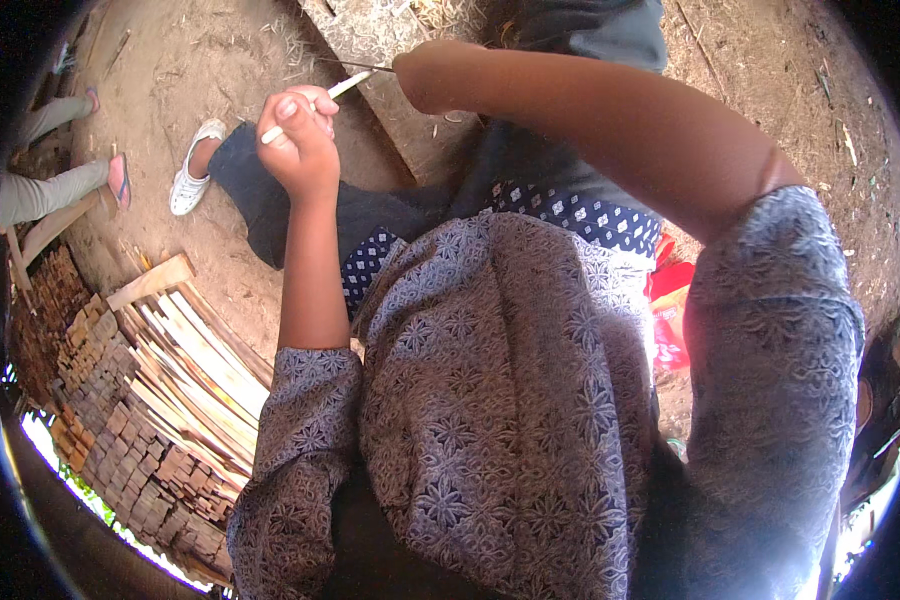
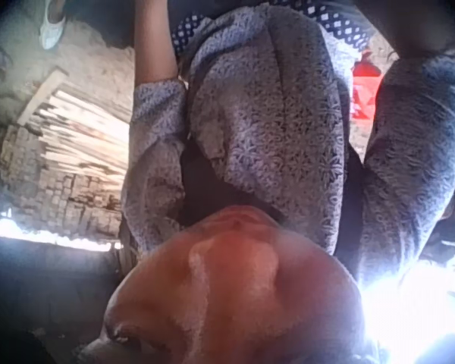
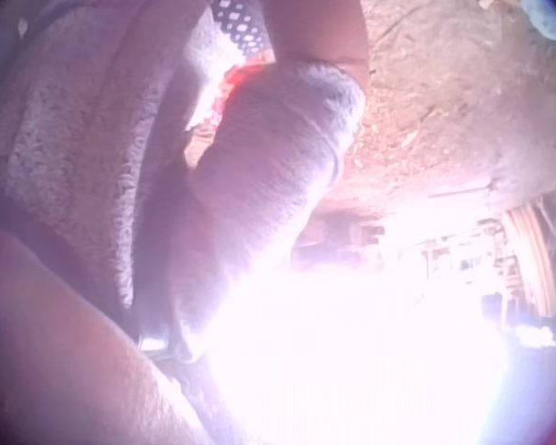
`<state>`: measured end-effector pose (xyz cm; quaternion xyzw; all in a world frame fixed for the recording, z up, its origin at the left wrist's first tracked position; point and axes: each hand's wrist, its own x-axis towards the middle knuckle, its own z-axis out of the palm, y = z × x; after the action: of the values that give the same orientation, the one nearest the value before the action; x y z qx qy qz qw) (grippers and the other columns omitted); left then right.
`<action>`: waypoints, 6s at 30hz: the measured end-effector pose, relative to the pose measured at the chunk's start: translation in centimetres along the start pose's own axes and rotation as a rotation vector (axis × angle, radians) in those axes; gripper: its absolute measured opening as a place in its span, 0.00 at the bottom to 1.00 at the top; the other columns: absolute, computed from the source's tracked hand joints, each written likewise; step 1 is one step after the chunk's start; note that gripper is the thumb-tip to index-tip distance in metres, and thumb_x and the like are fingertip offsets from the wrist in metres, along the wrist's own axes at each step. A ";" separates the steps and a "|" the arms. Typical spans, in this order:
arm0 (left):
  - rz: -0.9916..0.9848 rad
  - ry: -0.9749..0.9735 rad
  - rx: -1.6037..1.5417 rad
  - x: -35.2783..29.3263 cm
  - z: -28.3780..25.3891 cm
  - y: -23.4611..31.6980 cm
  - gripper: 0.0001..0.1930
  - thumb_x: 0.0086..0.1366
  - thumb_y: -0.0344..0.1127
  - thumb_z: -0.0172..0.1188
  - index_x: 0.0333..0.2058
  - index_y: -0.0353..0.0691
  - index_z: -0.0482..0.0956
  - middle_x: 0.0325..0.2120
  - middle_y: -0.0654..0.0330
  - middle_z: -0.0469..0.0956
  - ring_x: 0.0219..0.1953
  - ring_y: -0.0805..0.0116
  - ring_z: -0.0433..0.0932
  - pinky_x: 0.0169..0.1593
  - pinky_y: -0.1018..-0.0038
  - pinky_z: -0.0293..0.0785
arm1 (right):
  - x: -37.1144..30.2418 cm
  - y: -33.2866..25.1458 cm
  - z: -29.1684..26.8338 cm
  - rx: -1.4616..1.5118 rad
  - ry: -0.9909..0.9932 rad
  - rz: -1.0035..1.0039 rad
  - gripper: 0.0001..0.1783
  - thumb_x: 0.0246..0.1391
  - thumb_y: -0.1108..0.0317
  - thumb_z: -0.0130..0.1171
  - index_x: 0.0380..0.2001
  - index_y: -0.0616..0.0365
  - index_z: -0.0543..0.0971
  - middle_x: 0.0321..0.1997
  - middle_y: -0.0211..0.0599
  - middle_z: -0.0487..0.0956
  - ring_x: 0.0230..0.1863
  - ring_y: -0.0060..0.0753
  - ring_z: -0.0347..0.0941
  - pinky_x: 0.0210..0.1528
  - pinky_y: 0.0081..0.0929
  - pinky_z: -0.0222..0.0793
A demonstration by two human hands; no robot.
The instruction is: The person sits on the ground and uses a knife to shave and shape a thin wooden stick. They repeatedly scrape the surface of the stick, rotating it to work on different sides, and occasionally inspect the progress.
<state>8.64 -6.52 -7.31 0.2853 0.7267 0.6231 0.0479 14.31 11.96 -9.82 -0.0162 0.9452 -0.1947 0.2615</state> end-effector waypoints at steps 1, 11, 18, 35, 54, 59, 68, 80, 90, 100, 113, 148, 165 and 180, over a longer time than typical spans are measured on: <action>-0.003 -0.002 0.002 0.1 0.1 0.2 0.25 0.77 0.50 0.48 0.27 0.35 0.75 0.21 0.65 0.76 0.20 0.81 0.67 0.26 0.80 0.62 | 0.3 0.6 0.6 0.004 0.006 0.032 0.17 0.58 0.69 0.57 0.49 0.63 0.76 0.41 0.55 0.84 0.45 0.59 0.82 0.44 0.50 0.78; 0.002 0.014 0.041 0.4 -0.1 0.4 0.27 0.77 0.54 0.46 0.26 0.36 0.67 0.24 0.52 0.78 0.17 0.77 0.69 0.22 0.79 0.67 | 2.1 1.4 1.0 -0.109 -0.025 -0.121 0.17 0.57 0.69 0.59 0.49 0.63 0.78 0.43 0.52 0.83 0.48 0.58 0.81 0.46 0.48 0.78; 0.015 0.008 0.022 0.7 0.4 0.8 0.26 0.77 0.52 0.47 0.27 0.34 0.70 0.25 0.51 0.80 0.16 0.77 0.70 0.22 0.78 0.67 | 1.5 1.7 2.7 -0.092 0.019 0.047 0.20 0.48 0.73 0.65 0.47 0.63 0.83 0.43 0.49 0.85 0.45 0.56 0.83 0.42 0.50 0.80; -0.005 0.066 0.096 0.5 0.6 1.1 0.25 0.77 0.45 0.49 0.25 0.29 0.75 0.25 0.49 0.81 0.17 0.72 0.74 0.22 0.77 0.70 | 2.3 1.7 2.1 -0.087 -0.083 0.023 0.16 0.54 0.71 0.60 0.46 0.65 0.78 0.39 0.54 0.84 0.44 0.57 0.82 0.43 0.47 0.78; 0.012 0.146 0.176 0.5 0.3 0.8 0.27 0.77 0.44 0.51 0.23 0.27 0.77 0.24 0.49 0.82 0.17 0.70 0.75 0.24 0.76 0.71 | 3.2 1.4 0.6 -0.392 -0.041 -0.254 0.10 0.56 0.68 0.61 0.39 0.60 0.83 0.41 0.46 0.81 0.42 0.46 0.82 0.44 0.37 0.80; 0.030 0.167 0.183 0.5 0.3 0.7 0.28 0.76 0.46 0.51 0.23 0.27 0.78 0.23 0.51 0.82 0.17 0.71 0.75 0.24 0.76 0.70 | 2.1 0.4 1.2 -0.155 -0.065 -0.055 0.16 0.56 0.70 0.58 0.48 0.63 0.78 0.40 0.54 0.82 0.44 0.54 0.83 0.43 0.42 0.79; 0.052 0.104 0.192 0.5 0.8 0.8 0.26 0.76 0.47 0.51 0.25 0.29 0.78 0.23 0.54 0.82 0.17 0.72 0.75 0.24 0.77 0.70 | 3.2 1.4 -0.4 -0.289 -0.112 -0.206 0.15 0.58 0.71 0.58 0.47 0.66 0.76 0.38 0.51 0.83 0.38 0.56 0.83 0.40 0.45 0.78; 0.062 0.042 0.223 0.2 0.5 1.2 0.27 0.76 0.49 0.51 0.25 0.30 0.80 0.20 0.56 0.80 0.19 0.74 0.75 0.25 0.78 0.71 | 3.2 2.2 1.6 -0.376 -0.235 -0.164 0.20 0.53 0.72 0.61 0.51 0.63 0.77 0.41 0.54 0.82 0.49 0.54 0.81 0.46 0.45 0.77; 0.035 0.098 0.137 0.7 0.4 0.8 0.27 0.76 0.47 0.53 0.24 0.28 0.79 0.21 0.53 0.80 0.18 0.72 0.75 0.25 0.76 0.71 | 0.9 1.3 0.4 -0.206 -0.157 -0.042 0.21 0.56 0.71 0.60 0.52 0.67 0.74 0.39 0.55 0.83 0.43 0.57 0.82 0.44 0.44 0.78; 0.027 0.219 0.206 1.5 0.4 0.6 0.25 0.75 0.43 0.55 0.23 0.27 0.79 0.22 0.51 0.82 0.18 0.71 0.76 0.25 0.75 0.72 | 2.2 1.5 -0.1 -0.403 -0.187 -0.354 0.16 0.55 0.68 0.62 0.45 0.65 0.80 0.40 0.49 0.80 0.41 0.51 0.83 0.42 0.40 0.79; -0.037 0.188 0.214 -0.1 -0.1 0.8 0.24 0.75 0.42 0.53 0.25 0.28 0.80 0.20 0.55 0.81 0.18 0.72 0.76 0.26 0.76 0.72 | 0.9 2.0 1.1 -0.265 -0.272 -0.123 0.14 0.49 0.72 0.63 0.40 0.65 0.84 0.44 0.53 0.83 0.46 0.54 0.83 0.45 0.44 0.79; 0.262 -0.009 0.261 -0.1 0.3 -0.3 0.29 0.78 0.52 0.44 0.23 0.36 0.73 0.21 0.61 0.79 0.19 0.75 0.72 0.25 0.77 0.67 | 1.7 1.0 -1.6 -0.142 -0.096 -0.126 0.15 0.56 0.72 0.58 0.46 0.64 0.76 0.41 0.55 0.83 0.45 0.56 0.82 0.45 0.47 0.77; 0.288 -0.061 0.208 0.4 0.3 0.0 0.23 0.78 0.48 0.44 0.28 0.36 0.68 0.21 0.58 0.78 0.22 0.73 0.74 0.27 0.76 0.68 | 0.5 1.6 -0.4 -0.108 -0.066 -0.067 0.13 0.60 0.67 0.59 0.43 0.65 0.76 0.38 0.50 0.83 0.42 0.56 0.82 0.42 0.47 0.76; 0.268 -0.052 0.231 0.8 0.7 0.2 0.19 0.76 0.43 0.48 0.27 0.38 0.72 0.19 0.60 0.77 0.22 0.63 0.79 0.29 0.70 0.74 | 1.7 2.8 1.1 -0.236 -0.153 -0.059 0.15 0.56 0.69 0.59 0.45 0.66 0.77 0.40 0.53 0.84 0.44 0.56 0.82 0.46 0.46 0.77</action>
<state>8.31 -5.54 -7.03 0.3993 0.7472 0.5289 -0.0500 13.61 13.91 -12.61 -0.0896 0.9379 -0.0878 0.3233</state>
